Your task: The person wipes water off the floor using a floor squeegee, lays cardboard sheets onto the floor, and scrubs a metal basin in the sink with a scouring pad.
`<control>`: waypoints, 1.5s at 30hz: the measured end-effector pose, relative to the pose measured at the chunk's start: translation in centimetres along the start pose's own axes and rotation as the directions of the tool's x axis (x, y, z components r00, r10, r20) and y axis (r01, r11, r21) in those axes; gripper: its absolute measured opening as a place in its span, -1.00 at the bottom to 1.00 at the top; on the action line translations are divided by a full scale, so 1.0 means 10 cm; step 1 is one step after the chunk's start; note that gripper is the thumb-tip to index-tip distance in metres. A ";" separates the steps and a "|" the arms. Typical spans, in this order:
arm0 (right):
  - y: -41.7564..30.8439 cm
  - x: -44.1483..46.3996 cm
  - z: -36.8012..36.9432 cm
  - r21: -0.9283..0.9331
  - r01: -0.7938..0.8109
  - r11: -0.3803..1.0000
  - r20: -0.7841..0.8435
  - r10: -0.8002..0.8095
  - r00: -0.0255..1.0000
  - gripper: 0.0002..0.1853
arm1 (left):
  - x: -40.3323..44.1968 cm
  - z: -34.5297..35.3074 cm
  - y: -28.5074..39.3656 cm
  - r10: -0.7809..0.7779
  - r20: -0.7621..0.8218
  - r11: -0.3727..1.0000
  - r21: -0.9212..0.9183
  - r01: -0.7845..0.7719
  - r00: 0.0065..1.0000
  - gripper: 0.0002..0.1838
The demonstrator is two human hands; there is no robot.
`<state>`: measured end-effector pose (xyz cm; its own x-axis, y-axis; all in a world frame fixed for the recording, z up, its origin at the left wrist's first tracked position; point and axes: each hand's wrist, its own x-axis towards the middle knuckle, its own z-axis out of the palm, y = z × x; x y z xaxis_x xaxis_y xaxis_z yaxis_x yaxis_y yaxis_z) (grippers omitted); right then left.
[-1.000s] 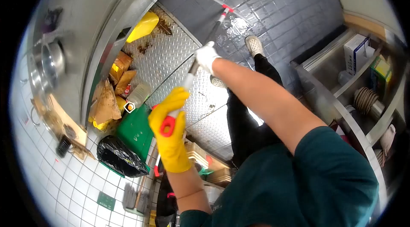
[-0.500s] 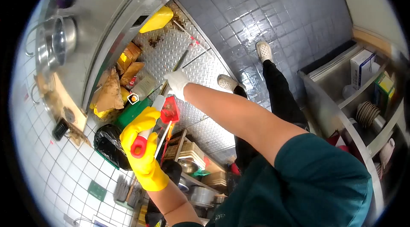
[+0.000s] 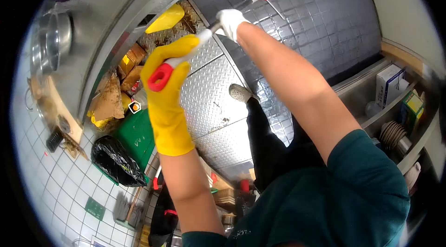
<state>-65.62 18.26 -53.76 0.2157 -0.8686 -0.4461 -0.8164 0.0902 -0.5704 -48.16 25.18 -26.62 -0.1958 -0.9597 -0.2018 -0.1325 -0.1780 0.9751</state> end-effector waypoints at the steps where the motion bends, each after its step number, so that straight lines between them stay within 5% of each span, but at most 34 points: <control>1: -0.20 0.01 -0.03 -0.058 -0.044 0.997 0.147 0.052 0.988 -0.73 | -0.04 -0.05 0.02 -0.048 -0.045 0.999 0.008 0.049 0.998 -0.69; 3: -0.64 0.02 -0.14 -0.200 -0.072 0.977 0.430 0.154 0.890 -0.72 | -0.19 -0.30 -0.11 -0.017 -0.061 0.989 0.144 0.026 0.998 -0.67; 5: -0.94 0.01 0.10 -0.248 -0.011 0.969 0.433 0.120 0.893 -0.58 | -0.39 -0.42 -0.03 0.020 -0.093 0.967 0.255 0.004 0.995 -0.62; 9: -1.54 -0.14 0.14 -0.208 0.135 0.969 0.539 -0.002 0.842 -0.29 | -0.65 -0.70 0.17 0.024 -0.190 0.988 0.152 0.005 0.982 -0.68; 10: -1.64 -0.18 0.20 -0.219 0.243 0.945 0.545 -0.088 0.834 -0.29 | -0.70 -0.81 0.22 0.027 -0.176 0.983 0.186 0.006 0.984 -0.67; 16: -2.00 -0.44 0.44 -0.056 0.162 0.985 0.329 -0.135 0.935 -0.63 | -0.97 -0.69 0.57 0.043 -0.219 0.934 0.354 0.038 0.975 -0.63; 22: -1.62 -0.60 -0.28 -0.175 0.206 0.963 0.474 -0.100 0.875 -0.46 | -1.00 -0.56 0.16 0.176 -0.344 0.972 0.209 -0.107 0.922 -0.66; 26: -1.03 0.07 0.13 0.174 -0.147 0.974 0.341 0.080 0.937 -0.66 | -0.62 -0.21 -0.36 0.243 -0.452 0.959 0.243 -0.143 0.859 -0.67; 27: -1.01 0.08 0.01 -0.202 0.278 0.939 0.365 -0.191 0.911 -0.67 | -0.59 -0.22 -0.46 0.206 -0.499 0.972 0.200 -0.120 0.842 -0.67; 28: -1.12 0.09 -0.01 -0.129 0.210 0.969 0.401 -0.143 0.905 -0.65 | -0.59 -0.23 -0.52 0.172 -0.542 0.982 0.157 -0.103 0.822 -0.67; 33: -1.60 0.04 0.41 -0.083 0.381 0.921 0.359 -0.329 0.874 -0.58 | -0.86 -0.41 -0.34 0.149 -0.619 0.959 0.279 0.038 0.771 -0.67; 36: -1.84 0.03 0.55 -0.042 0.373 0.927 0.319 -0.341 0.884 -0.52 | -0.93 -0.46 -0.21 0.188 -0.649 0.953 0.302 0.023 0.737 -0.65; 39: -1.86 -0.09 0.25 -0.106 0.348 0.931 0.438 -0.270 0.858 -0.47 | -0.96 -0.52 -0.10 0.217 -0.592 0.959 0.278 -0.056 0.776 -0.63; 40: -1.80 -0.17 0.08 -0.142 0.327 0.934 0.328 -0.267 0.906 -0.49 | -0.88 -0.54 -0.09 0.238 -0.465 0.934 0.349 -0.071 0.853 -0.58; 41: -1.69 -0.06 0.02 -0.127 0.305 0.944 0.366 -0.241 0.899 -0.54 | -0.84 -0.53 -0.20 0.256 -0.506 0.931 0.358 -0.069 0.824 -0.59; 42: -1.54 0.06 -0.07 -0.094 0.251 0.963 0.493 -0.174 0.853 -0.55 | -0.75 -0.50 -0.34 0.180 -0.543 0.959 0.282 -0.024 0.821 -0.61; 43: -1.34 0.35 0.17 0.087 0.059 0.995 0.477 -0.093 0.874 -0.64 | -0.69 -0.48 -0.44 0.103 -0.572 0.980 0.200 0.017 0.814 -0.62; 45: -1.32 0.42 0.36 0.121 -0.126 0.985 0.411 0.066 0.909 -0.71 | -0.65 -0.45 -0.54 0.028 -0.622 0.988 0.137 0.073 0.783 -0.64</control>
<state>-52.02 15.15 -50.59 0.3626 -0.5838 -0.7265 -0.7663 0.2569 -0.5889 -41.84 31.38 -30.21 0.4470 -0.8916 -0.0730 -0.2784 -0.2162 0.9358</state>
